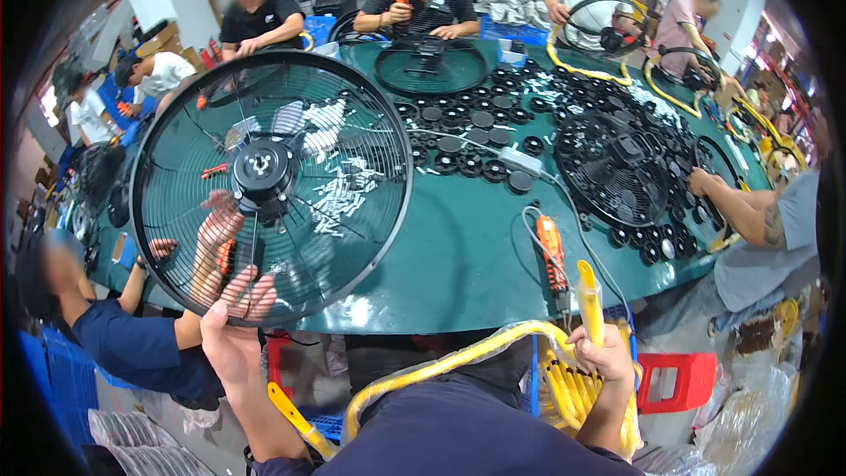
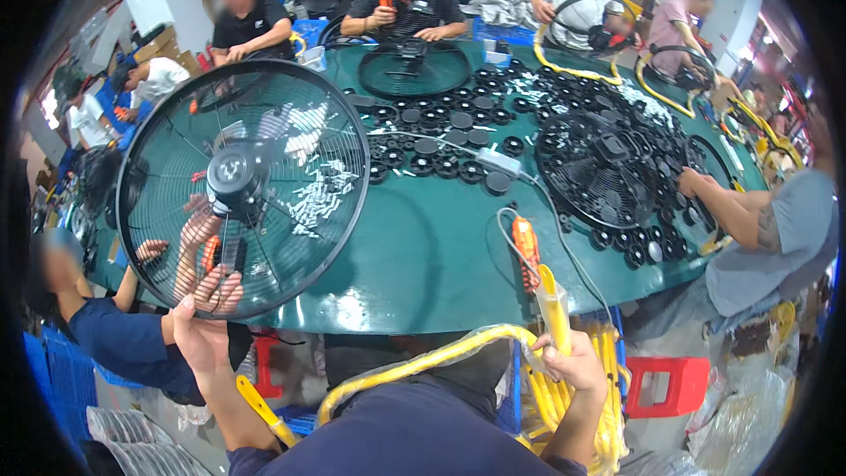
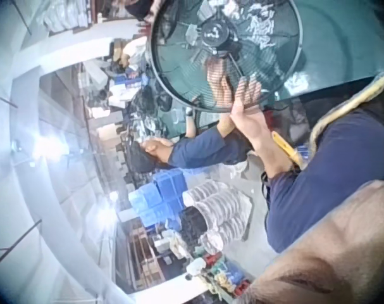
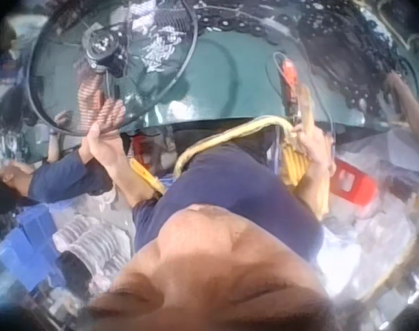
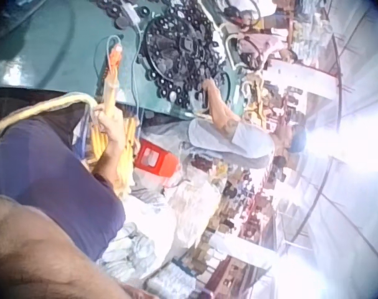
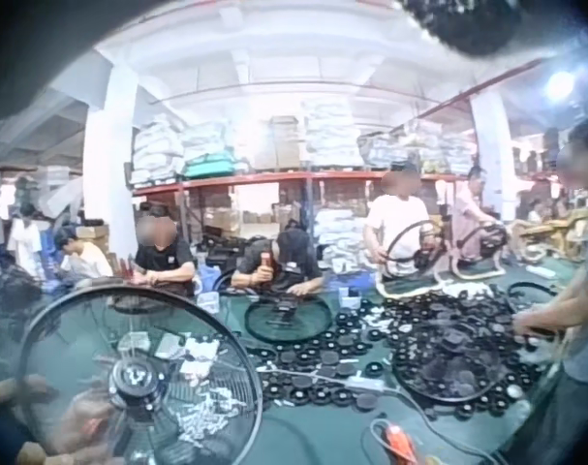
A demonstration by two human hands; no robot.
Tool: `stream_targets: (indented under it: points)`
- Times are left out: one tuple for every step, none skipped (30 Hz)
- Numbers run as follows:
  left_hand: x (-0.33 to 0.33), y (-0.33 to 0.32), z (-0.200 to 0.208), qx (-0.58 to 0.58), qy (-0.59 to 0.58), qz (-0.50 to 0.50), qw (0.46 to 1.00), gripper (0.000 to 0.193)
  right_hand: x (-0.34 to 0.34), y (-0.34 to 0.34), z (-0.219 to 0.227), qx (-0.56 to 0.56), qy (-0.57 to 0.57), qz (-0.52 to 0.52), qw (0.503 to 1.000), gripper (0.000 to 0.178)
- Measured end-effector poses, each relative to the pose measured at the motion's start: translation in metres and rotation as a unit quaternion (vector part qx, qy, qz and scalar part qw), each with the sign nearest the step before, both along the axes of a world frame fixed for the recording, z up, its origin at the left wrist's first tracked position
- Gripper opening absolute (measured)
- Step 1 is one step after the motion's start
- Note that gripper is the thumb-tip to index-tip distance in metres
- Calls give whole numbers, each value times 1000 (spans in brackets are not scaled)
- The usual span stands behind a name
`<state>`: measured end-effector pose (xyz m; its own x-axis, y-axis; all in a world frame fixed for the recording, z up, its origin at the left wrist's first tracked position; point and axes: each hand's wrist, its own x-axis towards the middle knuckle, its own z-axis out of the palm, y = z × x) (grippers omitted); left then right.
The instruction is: Assemble industrial fans by attaching the protective grill and base components.
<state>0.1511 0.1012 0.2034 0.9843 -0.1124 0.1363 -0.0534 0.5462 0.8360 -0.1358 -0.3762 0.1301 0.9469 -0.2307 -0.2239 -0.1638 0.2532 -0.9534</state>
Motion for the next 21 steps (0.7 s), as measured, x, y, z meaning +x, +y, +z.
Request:
stream_targets:
  points:
    - [-11,-12,5,-3,7,18,1000,59,-4,-2,-1,0,4,8,1000,40]
    - [-17,-17,5,-17,28,-14,999,52,-7,-2,1,-3,8,0,1000,40]
    - [-21,-23,9,-24,66,-31,997,49,-8,2,4,15,15,6,1000,40]
    - [-25,-27,9,-30,108,-51,992,47,-12,7,6,34,25,8,999,40]
    - [-26,-32,8,-30,117,-64,991,47,-14,9,7,27,20,13,999,37]
    - [-27,-38,6,-25,140,-97,985,45,-14,12,9,39,18,21,999,35]
    - [-27,-42,4,-21,164,-127,978,44,-13,13,9,34,19,25,999,34]
    - [-31,-51,0,-19,186,-135,973,42,-15,13,8,30,20,29,999,33]
    - [-34,-59,-5,-20,202,-140,969,42,-16,13,4,22,22,37,999,34]
    - [-38,-66,-12,-20,218,-145,965,43,-19,13,0,25,26,29,999,34]
    - [-39,-75,-21,-12,215,-158,964,44,-22,13,-3,23,33,21,999,34]
    - [-42,-87,-29,3,228,-153,962,44,-25,14,-6,22,38,12,999,35]
    - [-45,-95,-40,2,229,-158,961,44,-26,15,-7,39,37,7,999,36]
    - [-49,-102,-54,0,230,-161,960,45,-27,15,-9,42,39,2,998,36]
    - [-53,-111,-68,-11,236,-166,957,44,-27,14,-13,54,41,-8,998,36]
    - [-59,-117,-81,-21,241,-169,955,45,-27,14,-16,65,43,-15,997,35]
    - [-65,-123,-95,-38,251,-173,952,48,-26,13,-18,67,51,-23,996,35]
    - [-69,-131,-108,-55,264,-178,947,53,-27,11,-19,71,55,-24,996,35]
    - [-78,-136,-118,-42,252,-181,950,55,-25,10,-22,74,62,-32,995,35]
    - [-89,-139,-126,-29,241,-182,953,57,-22,7,-25,76,68,-37,994,35]
    - [-99,-141,-130,-23,244,-182,952,61,-20,3,-30,66,68,-28,995,35]
